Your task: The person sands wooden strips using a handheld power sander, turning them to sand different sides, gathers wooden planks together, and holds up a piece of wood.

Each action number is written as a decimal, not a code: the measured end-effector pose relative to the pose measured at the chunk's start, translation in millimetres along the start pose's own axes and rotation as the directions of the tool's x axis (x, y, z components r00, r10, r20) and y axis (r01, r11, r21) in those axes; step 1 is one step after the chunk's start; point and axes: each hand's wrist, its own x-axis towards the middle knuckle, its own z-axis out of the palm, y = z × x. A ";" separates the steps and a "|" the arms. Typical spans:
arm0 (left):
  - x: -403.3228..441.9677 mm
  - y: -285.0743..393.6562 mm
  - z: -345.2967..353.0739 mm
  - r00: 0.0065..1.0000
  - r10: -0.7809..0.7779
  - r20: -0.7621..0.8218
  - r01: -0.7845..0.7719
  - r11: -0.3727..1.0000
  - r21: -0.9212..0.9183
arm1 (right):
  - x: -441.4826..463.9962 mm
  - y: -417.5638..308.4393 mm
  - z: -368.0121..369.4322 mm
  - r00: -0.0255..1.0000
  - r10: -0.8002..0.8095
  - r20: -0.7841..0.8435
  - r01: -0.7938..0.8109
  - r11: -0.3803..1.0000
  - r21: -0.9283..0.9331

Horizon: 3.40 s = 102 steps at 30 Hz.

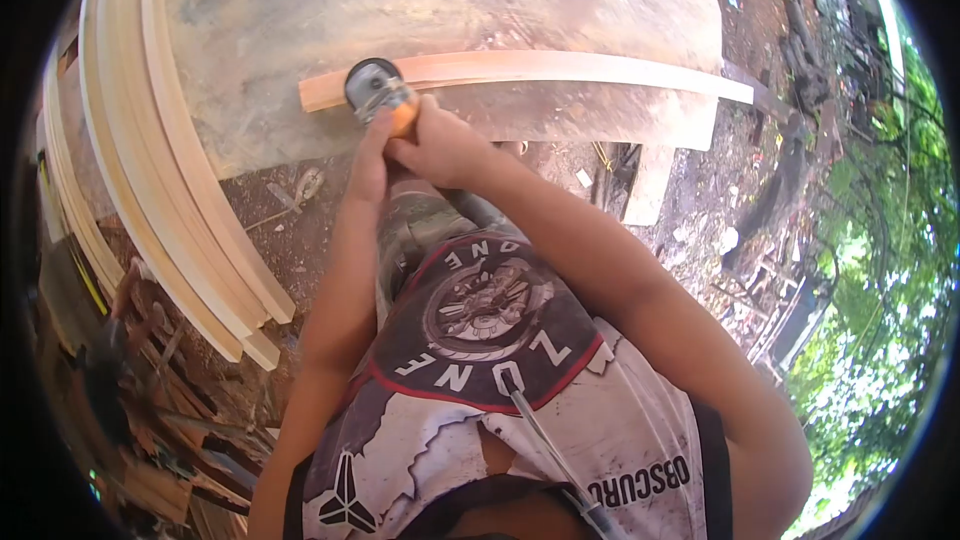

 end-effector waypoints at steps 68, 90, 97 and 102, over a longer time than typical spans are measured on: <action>21.4 82.4 -40.0 0.994 0.031 -0.104 -0.037 0.998 -0.056 | 80.0 -42.3 14.9 0.959 -0.184 0.216 0.073 0.896 0.438; 66.3 -34.7 167.0 0.970 -0.221 0.097 0.207 0.968 0.143 | -31.9 163.3 -102.1 0.998 0.055 0.022 -0.054 0.702 0.711; 90.3 -75.2 224.9 0.967 -0.204 0.152 0.148 0.937 0.316 | -76.7 202.1 -134.6 0.989 0.142 -0.037 -0.052 0.572 0.819; 113.6 -51.8 231.8 0.894 0.245 0.376 -0.420 0.167 0.892 | -114.1 286.2 -147.0 0.889 0.364 -0.278 0.029 0.561 0.827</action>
